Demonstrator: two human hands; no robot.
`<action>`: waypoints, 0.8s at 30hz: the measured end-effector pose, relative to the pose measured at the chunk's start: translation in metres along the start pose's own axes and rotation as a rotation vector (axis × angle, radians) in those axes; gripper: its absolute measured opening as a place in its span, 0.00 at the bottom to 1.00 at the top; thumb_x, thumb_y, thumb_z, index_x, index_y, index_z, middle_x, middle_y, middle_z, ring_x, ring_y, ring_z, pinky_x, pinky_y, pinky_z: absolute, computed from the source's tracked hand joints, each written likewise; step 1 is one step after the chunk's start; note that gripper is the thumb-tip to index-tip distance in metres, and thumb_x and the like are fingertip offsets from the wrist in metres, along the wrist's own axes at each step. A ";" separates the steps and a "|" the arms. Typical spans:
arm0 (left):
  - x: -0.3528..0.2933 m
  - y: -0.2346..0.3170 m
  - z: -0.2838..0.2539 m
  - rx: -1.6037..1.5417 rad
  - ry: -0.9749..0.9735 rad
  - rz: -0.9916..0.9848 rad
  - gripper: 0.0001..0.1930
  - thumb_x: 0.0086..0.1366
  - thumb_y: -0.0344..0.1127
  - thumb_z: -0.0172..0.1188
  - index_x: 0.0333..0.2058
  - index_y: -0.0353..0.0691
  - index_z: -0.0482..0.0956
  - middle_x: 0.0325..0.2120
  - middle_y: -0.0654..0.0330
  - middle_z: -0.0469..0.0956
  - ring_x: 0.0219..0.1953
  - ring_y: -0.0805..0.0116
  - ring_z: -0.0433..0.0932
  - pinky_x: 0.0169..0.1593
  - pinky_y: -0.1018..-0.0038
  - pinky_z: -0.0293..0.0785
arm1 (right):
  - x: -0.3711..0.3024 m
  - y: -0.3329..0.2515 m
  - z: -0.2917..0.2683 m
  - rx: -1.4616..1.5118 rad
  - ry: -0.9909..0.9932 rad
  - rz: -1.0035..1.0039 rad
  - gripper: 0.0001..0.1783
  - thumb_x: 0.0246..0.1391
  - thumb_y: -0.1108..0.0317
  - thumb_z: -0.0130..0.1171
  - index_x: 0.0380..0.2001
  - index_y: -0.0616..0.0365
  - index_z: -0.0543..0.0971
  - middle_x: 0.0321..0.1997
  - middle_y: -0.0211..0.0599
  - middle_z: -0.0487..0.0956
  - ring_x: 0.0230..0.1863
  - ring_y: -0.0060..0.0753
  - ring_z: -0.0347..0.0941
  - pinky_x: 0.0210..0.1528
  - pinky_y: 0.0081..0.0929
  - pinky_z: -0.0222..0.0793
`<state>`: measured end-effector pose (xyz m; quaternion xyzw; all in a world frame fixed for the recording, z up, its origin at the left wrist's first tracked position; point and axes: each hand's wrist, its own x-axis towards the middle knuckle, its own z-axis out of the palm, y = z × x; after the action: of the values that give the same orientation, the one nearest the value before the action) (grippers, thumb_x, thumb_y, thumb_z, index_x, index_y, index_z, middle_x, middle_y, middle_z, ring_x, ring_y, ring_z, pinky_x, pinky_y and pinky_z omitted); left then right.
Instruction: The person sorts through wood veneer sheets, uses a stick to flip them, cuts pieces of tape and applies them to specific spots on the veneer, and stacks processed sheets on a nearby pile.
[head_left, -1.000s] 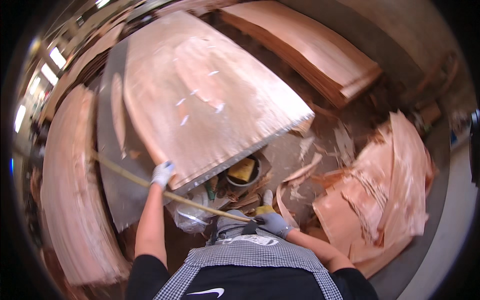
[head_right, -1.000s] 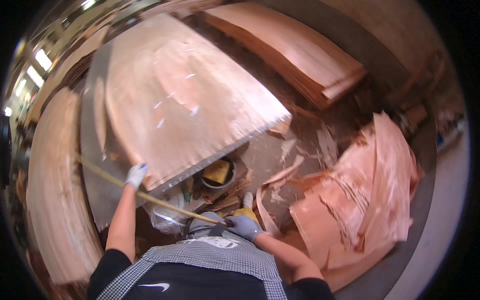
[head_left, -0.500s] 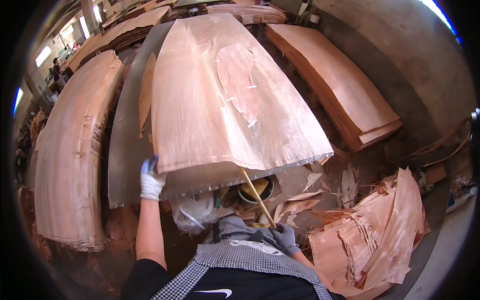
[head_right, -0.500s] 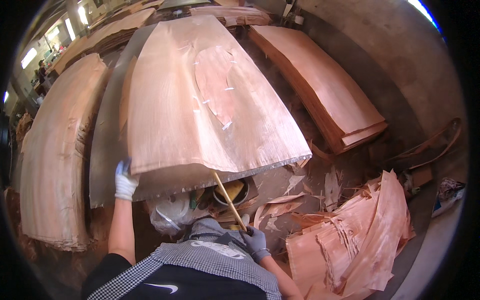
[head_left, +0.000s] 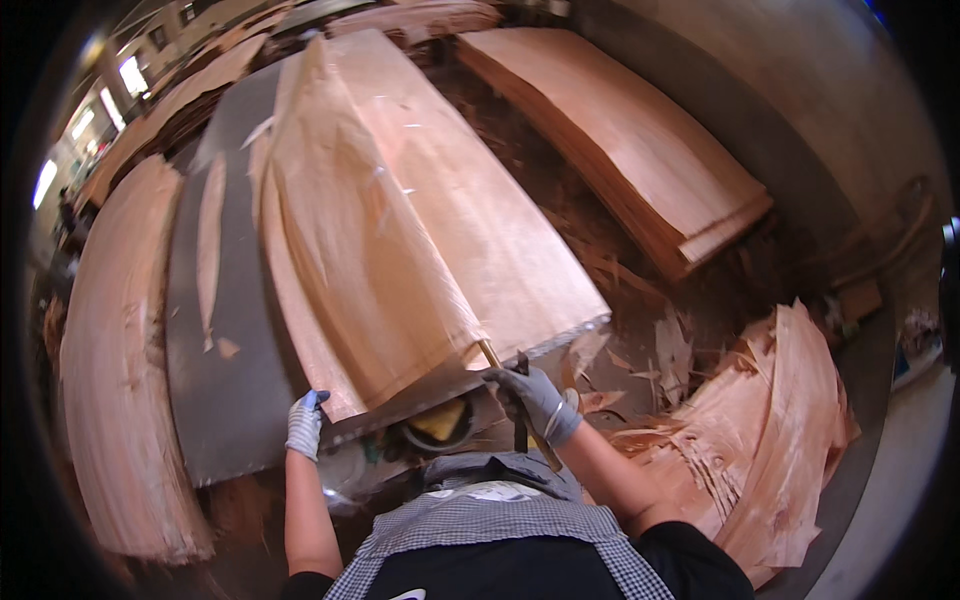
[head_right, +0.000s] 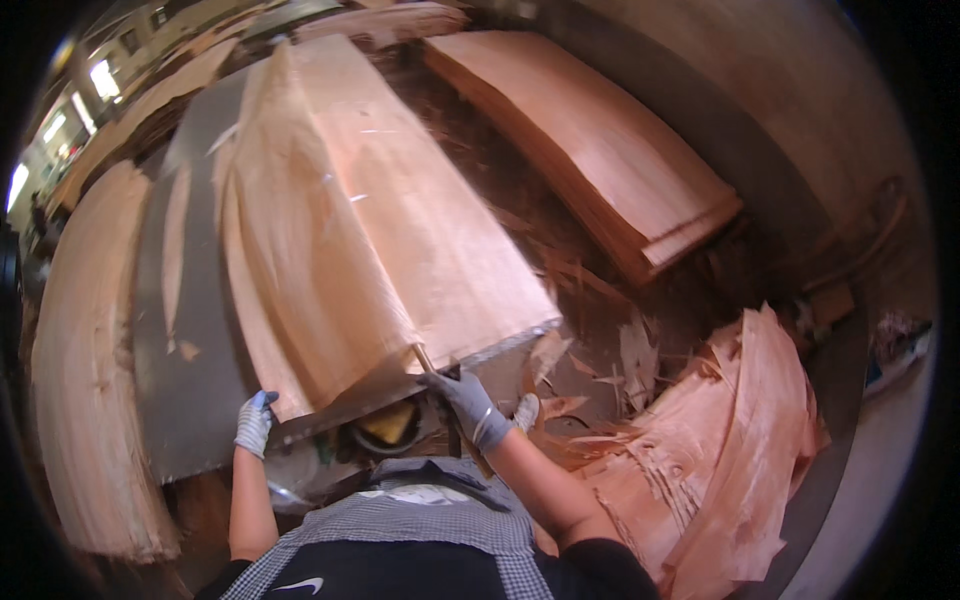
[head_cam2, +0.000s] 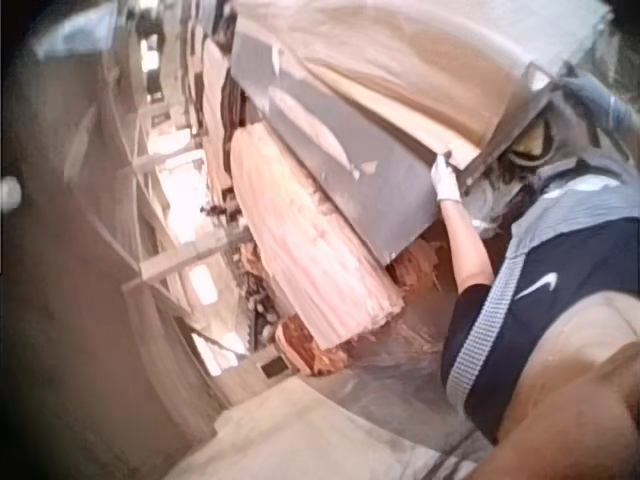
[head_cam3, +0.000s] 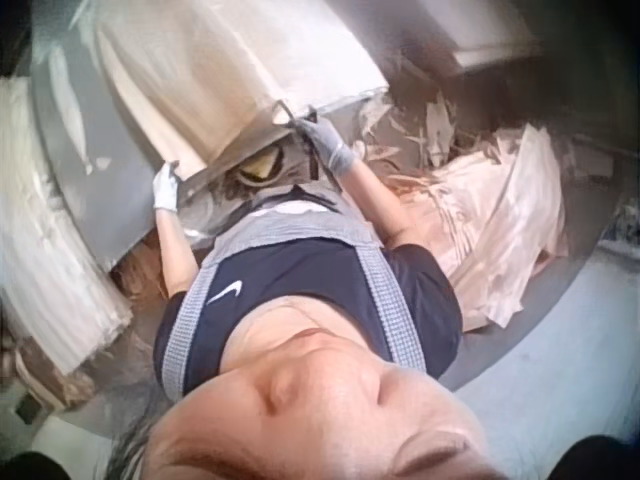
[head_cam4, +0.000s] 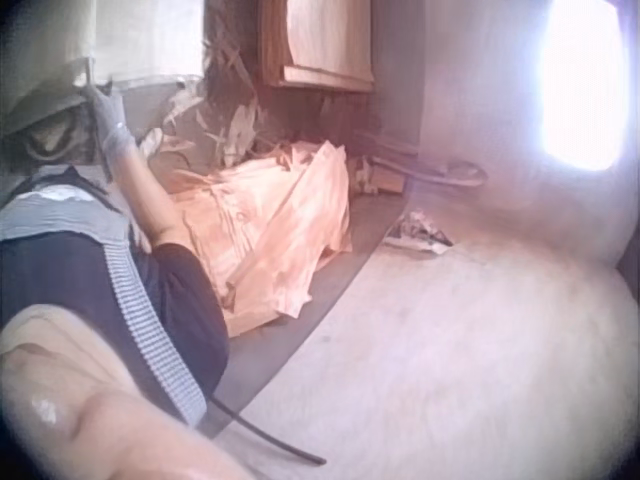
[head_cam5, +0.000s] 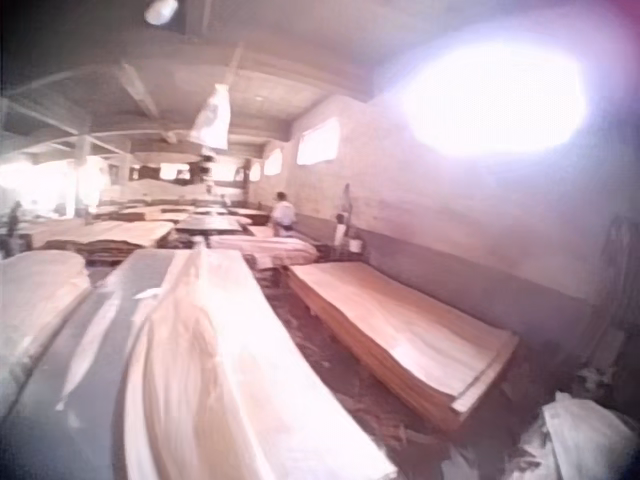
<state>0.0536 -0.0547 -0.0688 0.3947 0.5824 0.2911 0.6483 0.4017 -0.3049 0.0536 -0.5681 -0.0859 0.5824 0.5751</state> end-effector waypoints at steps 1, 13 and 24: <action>-0.011 0.007 0.028 0.064 0.023 -0.015 0.09 0.53 0.39 0.58 0.26 0.40 0.79 0.15 0.69 0.67 0.13 0.80 0.57 0.16 0.80 0.56 | -0.007 -0.031 -0.017 0.068 -0.031 0.024 0.11 0.52 0.61 0.57 0.30 0.58 0.76 0.16 0.26 0.68 0.12 0.19 0.60 0.13 0.16 0.54; -0.071 0.054 0.466 0.336 -0.270 -0.037 0.12 0.57 0.41 0.55 0.30 0.40 0.81 0.28 0.65 0.79 0.17 0.82 0.62 0.21 0.83 0.60 | 0.019 -0.253 -0.411 -0.040 0.258 -0.074 0.12 0.50 0.60 0.59 0.31 0.57 0.76 0.16 0.26 0.68 0.13 0.21 0.61 0.14 0.18 0.54; -0.021 0.004 0.817 0.649 -0.670 -0.067 0.15 0.58 0.42 0.52 0.34 0.38 0.82 0.31 0.59 0.81 0.30 0.70 0.78 0.38 0.75 0.74 | 0.042 -0.386 -0.700 -0.119 0.590 -0.361 0.12 0.51 0.67 0.55 0.39 0.58 0.74 0.20 0.24 0.69 0.14 0.20 0.63 0.13 0.17 0.59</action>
<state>0.8554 -0.2112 -0.0464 0.6305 0.4143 -0.0708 0.6525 1.1679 -0.5352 0.0825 -0.7200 -0.0488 0.2761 0.6348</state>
